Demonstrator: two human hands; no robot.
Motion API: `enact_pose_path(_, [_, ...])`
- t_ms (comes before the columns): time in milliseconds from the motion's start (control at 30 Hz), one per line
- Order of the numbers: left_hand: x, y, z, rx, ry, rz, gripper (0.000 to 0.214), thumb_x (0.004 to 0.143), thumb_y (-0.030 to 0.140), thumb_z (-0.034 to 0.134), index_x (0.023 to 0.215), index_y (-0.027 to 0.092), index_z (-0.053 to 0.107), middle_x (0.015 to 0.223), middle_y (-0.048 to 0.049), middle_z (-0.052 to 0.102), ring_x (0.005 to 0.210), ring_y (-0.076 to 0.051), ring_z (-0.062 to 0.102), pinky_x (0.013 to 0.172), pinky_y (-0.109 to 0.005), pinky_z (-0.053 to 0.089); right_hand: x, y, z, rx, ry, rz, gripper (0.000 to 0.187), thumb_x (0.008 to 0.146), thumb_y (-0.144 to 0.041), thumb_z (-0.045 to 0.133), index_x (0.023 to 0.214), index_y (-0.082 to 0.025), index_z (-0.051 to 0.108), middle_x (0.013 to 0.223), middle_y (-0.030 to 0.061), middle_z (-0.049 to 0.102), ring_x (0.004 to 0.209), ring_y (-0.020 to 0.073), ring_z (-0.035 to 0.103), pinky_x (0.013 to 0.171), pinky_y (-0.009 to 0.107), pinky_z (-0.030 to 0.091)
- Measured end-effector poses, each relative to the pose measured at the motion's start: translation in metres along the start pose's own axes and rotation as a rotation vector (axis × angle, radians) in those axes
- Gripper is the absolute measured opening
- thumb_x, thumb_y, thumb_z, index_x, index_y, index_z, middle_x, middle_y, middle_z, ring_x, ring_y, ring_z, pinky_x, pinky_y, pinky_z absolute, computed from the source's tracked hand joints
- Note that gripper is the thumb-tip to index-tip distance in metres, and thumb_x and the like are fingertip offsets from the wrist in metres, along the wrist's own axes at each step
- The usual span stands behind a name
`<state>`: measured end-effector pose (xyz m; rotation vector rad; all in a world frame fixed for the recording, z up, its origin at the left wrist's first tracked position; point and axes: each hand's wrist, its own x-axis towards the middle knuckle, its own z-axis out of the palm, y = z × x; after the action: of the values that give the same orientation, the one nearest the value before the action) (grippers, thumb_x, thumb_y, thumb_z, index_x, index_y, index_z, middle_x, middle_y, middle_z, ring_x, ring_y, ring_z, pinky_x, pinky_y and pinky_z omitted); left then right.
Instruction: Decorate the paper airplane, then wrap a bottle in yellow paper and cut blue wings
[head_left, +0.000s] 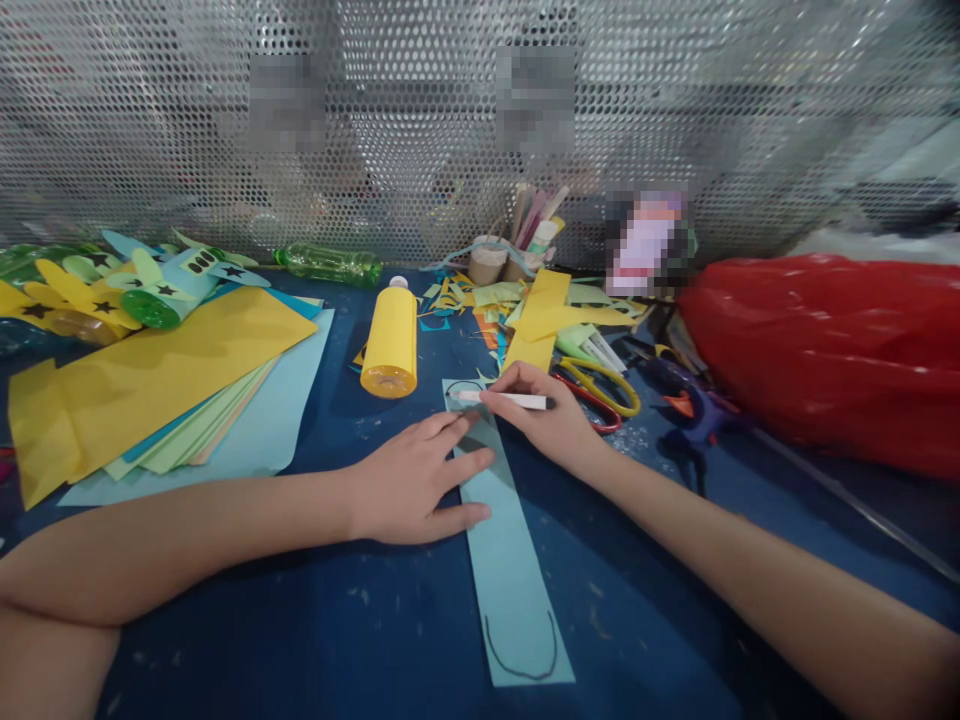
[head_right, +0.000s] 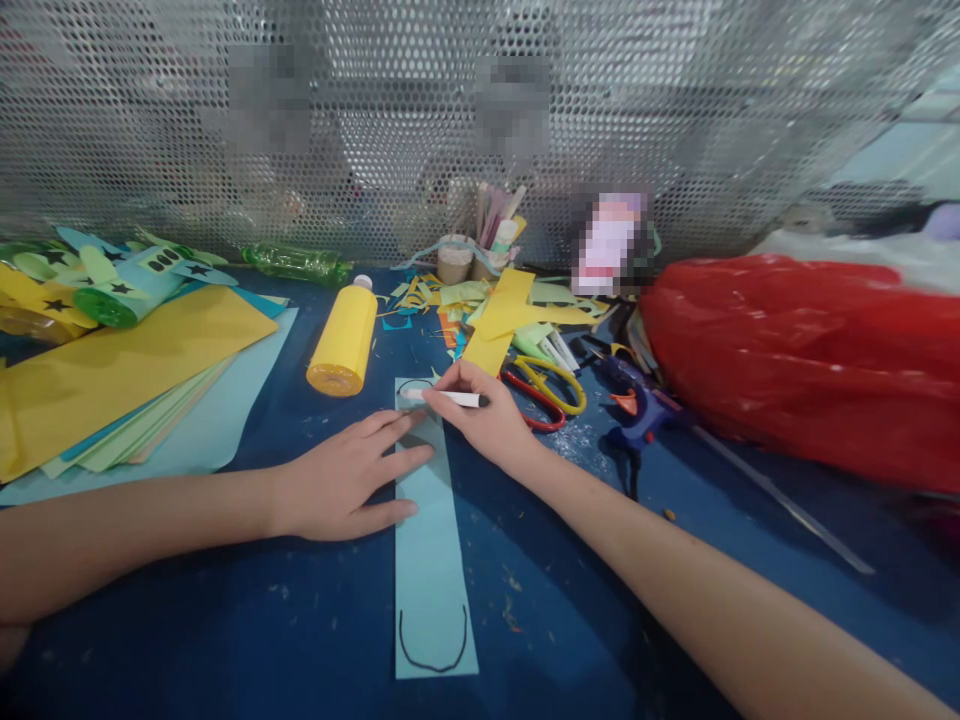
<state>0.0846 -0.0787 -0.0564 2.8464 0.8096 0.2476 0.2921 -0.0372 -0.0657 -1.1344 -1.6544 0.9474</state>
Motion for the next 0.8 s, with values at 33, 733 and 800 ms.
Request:
enact_pose_path(33, [0.000, 0.000, 0.000, 0.002, 0.004, 0.002, 0.061, 0.094, 0.056, 0.034, 0.137, 0.014, 0.046, 0.147, -0.0255, 0.036, 0.138, -0.039, 0.032, 0.108, -0.054, 0.032, 0.000, 0.000, 0.000, 0.002, -0.002, 0.003, 0.029, 0.075, -0.043, 0.071, 0.072, -0.021, 0.053, 0.064, -0.0032, 0.056, 0.058, 0.0115, 0.049, 0.056, 0.026, 0.039])
enact_pose_path(733, [-0.001, 0.001, -0.003, -0.057, 0.039, -0.013, 0.054, 0.093, 0.052, 0.041, 0.131, 0.014, 0.052, 0.146, -0.0225, 0.038, 0.135, -0.037, 0.033, 0.109, -0.051, 0.032, 0.012, -0.025, -0.024, -0.053, 0.444, -0.079, 0.024, 0.086, -0.039, 0.059, 0.071, -0.023, 0.050, 0.052, -0.0056, 0.049, 0.048, 0.0102, 0.045, 0.050, 0.024, 0.038])
enact_pose_path(800, [-0.001, 0.002, -0.003, -0.070, 0.060, -0.024, 0.052, 0.093, 0.051, 0.042, 0.128, 0.014, 0.053, 0.142, -0.0214, 0.042, 0.133, -0.036, 0.035, 0.108, -0.051, 0.034, 0.022, -0.026, -0.041, -0.081, 0.492, -0.150, 0.018, 0.082, -0.036, 0.063, 0.075, -0.023, 0.052, 0.058, -0.0042, 0.054, 0.054, 0.0113, 0.050, 0.054, 0.025, 0.043])
